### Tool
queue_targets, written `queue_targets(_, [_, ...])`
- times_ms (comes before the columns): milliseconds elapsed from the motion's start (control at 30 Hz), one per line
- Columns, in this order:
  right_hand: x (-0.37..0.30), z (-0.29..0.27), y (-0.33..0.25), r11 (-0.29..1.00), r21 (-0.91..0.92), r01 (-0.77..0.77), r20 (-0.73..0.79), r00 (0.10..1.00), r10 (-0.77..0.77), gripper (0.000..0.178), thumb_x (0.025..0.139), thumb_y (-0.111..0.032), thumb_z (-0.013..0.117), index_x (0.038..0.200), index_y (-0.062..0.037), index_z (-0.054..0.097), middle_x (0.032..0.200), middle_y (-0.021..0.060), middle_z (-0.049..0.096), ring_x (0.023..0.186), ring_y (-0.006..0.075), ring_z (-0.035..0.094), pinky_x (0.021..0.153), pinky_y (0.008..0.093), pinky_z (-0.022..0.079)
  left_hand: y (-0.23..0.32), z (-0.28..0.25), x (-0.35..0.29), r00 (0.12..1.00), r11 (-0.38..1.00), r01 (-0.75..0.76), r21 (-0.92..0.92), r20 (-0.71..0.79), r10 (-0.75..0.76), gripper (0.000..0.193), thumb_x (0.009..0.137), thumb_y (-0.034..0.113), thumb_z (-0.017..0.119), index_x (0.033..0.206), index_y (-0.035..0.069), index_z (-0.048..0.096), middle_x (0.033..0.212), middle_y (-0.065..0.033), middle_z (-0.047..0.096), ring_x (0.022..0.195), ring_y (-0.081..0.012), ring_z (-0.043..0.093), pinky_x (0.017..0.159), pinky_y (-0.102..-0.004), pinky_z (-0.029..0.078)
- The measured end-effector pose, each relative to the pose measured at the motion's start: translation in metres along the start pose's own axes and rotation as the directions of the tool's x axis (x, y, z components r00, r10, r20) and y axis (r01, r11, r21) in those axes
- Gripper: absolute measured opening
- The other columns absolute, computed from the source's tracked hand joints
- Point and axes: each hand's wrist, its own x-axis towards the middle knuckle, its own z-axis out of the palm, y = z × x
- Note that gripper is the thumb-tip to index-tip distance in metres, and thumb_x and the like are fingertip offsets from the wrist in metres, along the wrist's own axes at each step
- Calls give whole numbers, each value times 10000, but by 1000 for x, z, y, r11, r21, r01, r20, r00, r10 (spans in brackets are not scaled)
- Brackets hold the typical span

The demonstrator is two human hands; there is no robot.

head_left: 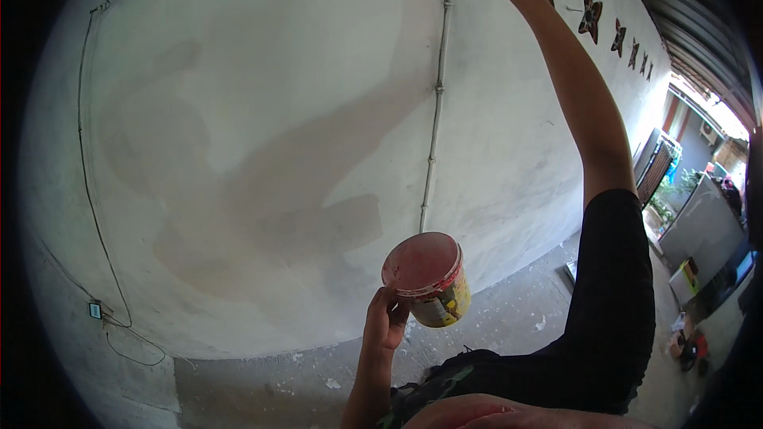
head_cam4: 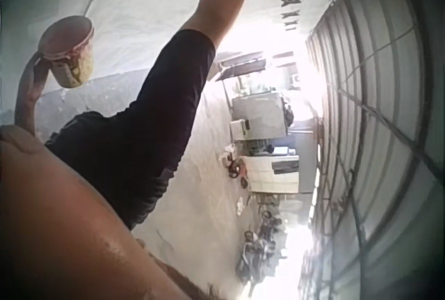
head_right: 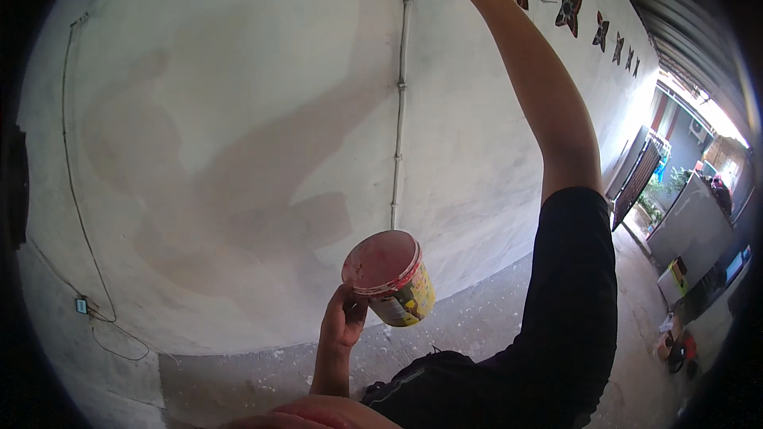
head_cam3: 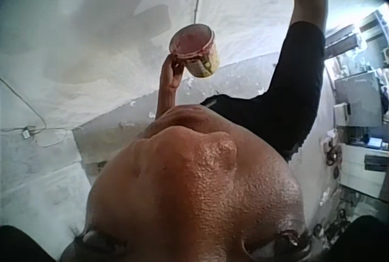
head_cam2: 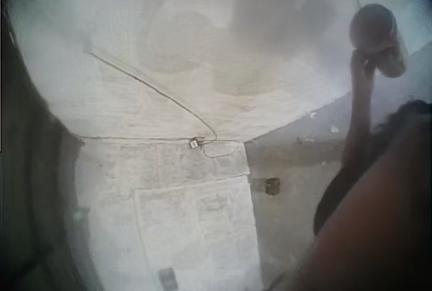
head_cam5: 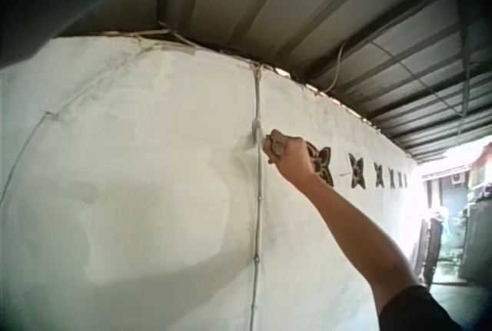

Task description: The person paints walls using a paintbrush and paint from a container, dipping the brush, applying paint along wall surfaces, and stirring the paint.

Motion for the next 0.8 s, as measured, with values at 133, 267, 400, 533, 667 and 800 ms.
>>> queue_targets(133, [-21, -1, 15, 998, -47, 28, 78, 997, -24, 153, 984, -76, 646, 852, -1, 629, 663, 96, 653, 583, 143, 663, 547, 313, 541, -4, -2, 8, 1000, 1000, -4, -17, -14, 4, 185, 1002, 182, 688, 1074, 14, 656, 968, -98, 724, 885, -176, 715, 821, -278, 633])
queue_targets(267, [-47, -2, 4, 996, -75, -54, 113, 992, 62, 193, 995, -56, 620, 811, 1, 609, 617, 71, 616, 553, 115, 611, 546, 303, 539, -8, -13, 14, 999, 999, 5, -35, -41, -7, 192, 998, 180, 694, 1071, 8, 652, 960, -99, 724, 868, -177, 717, 783, -272, 643])
queue_targets(400, [-72, -3, 5, 977, -211, 20, 111, 994, 4, 131, 962, -158, 728, 918, -52, 666, 681, 73, 715, 601, 149, 745, 537, 277, 557, -7, -6, 14, 999, 1000, 2, -27, -38, -3, 196, 997, 182, 696, 1076, 8, 653, 966, -100, 727, 852, -179, 719, 772, -279, 648])
queue_targets(533, [-83, -12, -14, 980, -187, -72, 163, 981, 104, 161, 962, -183, 723, 900, -59, 641, 815, 104, 753, 578, 182, 737, 560, 296, 568, -6, -9, 13, 1000, 999, -2, -34, -28, 1, 188, 998, 186, 695, 1073, 19, 654, 969, -100, 733, 848, -185, 722, 759, -277, 650])
queue_targets(667, [-81, -30, 1, 987, -16, -160, 28, 987, 160, 85, 953, -127, 706, 922, -61, 664, 736, 91, 715, 605, 187, 729, 562, 294, 560, -8, -9, 15, 1000, 999, -14, -40, -27, 13, 169, 1004, 179, 683, 1076, 27, 659, 969, -95, 736, 855, -181, 723, 762, -276, 650])
queue_targets(800, [-44, -58, 15, 924, -32, -381, -124, 919, 375, 71, 957, -121, 713, 984, -57, 699, 764, 104, 726, 633, 204, 733, 585, 303, 564, -7, -10, 14, 1000, 1000, -6, -30, -28, 5, 160, 1011, 175, 671, 1078, 30, 664, 973, -90, 738, 850, -178, 723, 761, -280, 651])
